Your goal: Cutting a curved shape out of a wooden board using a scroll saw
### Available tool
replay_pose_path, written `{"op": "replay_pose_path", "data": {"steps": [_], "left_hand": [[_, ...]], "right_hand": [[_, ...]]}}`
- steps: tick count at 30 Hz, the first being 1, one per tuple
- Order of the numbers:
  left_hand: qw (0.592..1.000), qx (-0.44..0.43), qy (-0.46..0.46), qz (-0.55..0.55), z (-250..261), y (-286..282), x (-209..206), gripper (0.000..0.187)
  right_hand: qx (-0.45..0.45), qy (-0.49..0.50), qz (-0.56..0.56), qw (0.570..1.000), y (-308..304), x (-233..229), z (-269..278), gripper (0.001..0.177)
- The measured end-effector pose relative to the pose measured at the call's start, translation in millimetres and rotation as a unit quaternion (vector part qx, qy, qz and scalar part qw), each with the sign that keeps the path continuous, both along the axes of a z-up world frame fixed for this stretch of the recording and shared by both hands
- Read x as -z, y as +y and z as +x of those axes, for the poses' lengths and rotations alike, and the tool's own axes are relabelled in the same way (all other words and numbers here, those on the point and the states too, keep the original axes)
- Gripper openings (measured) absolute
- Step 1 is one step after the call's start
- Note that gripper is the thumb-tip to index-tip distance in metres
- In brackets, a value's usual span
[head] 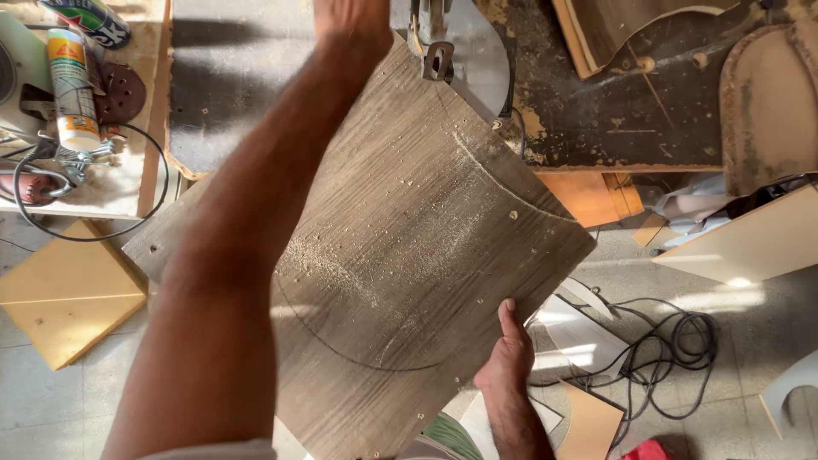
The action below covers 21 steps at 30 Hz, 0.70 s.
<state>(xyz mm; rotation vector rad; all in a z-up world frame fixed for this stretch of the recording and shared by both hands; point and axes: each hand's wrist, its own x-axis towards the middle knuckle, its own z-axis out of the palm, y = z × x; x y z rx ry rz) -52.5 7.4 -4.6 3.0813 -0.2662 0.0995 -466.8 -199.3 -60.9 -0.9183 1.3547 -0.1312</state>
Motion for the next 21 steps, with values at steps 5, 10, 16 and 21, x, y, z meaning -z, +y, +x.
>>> {"op": "replay_pose_path", "data": {"steps": [5,10,16,21], "left_hand": [[0.928,-0.105,-0.112,-0.34,-282.7,51.1,-29.2,0.068],[0.815,-0.323,-0.218,-0.43,-507.3,59.9,5.0,0.084],[0.477,-0.536,0.151,-0.68,-551.2,19.0,22.6,0.058],[0.536,-0.522,0.112,-0.654,-559.0,11.5,48.0,0.052]], "right_hand": [[-0.008,-0.03,0.039,0.999,5.2,-17.0,1.6,0.05],[-0.027,-0.044,0.044,0.998,-0.1,-12.6,3.0,0.055],[-0.097,0.027,-0.014,0.995,-7.6,-14.1,2.3,0.069],[-0.269,-0.065,-0.228,0.933,-60.8,6.2,10.2,0.049]]}}
